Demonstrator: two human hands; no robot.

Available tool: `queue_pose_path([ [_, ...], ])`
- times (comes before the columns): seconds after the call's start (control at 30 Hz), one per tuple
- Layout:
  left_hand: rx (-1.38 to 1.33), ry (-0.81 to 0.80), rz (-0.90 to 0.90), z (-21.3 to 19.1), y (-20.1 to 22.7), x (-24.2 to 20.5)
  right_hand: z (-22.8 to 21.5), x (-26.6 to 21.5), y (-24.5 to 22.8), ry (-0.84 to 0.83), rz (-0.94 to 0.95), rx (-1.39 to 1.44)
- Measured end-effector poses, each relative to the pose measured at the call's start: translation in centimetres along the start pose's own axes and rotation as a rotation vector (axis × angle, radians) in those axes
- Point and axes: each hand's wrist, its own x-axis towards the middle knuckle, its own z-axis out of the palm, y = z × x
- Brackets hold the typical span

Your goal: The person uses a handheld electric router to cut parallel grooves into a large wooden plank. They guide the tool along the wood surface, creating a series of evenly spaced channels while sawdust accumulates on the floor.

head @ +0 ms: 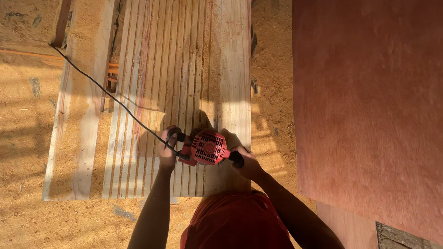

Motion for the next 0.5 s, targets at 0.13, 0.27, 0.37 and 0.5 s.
queue_pose_path([
  [0.13,-0.043,0.041,-0.040,0.6,0.4,0.6,0.0,0.6,0.5,0.000,-0.050,0.032],
  [0.27,-0.012,0.117,-0.141,1.0,0.6,0.3,0.4,0.5,1.2,0.015,-0.070,0.123],
  [0.37,-0.013,0.115,-0.139,1.0,1.0,0.1,0.4,0.6,1.3,0.000,-0.047,0.130],
  [0.5,0.028,0.290,-0.149,0.9,1.0,-1.8,-1.4,1.4,1.8,-0.075,-0.212,0.139],
])
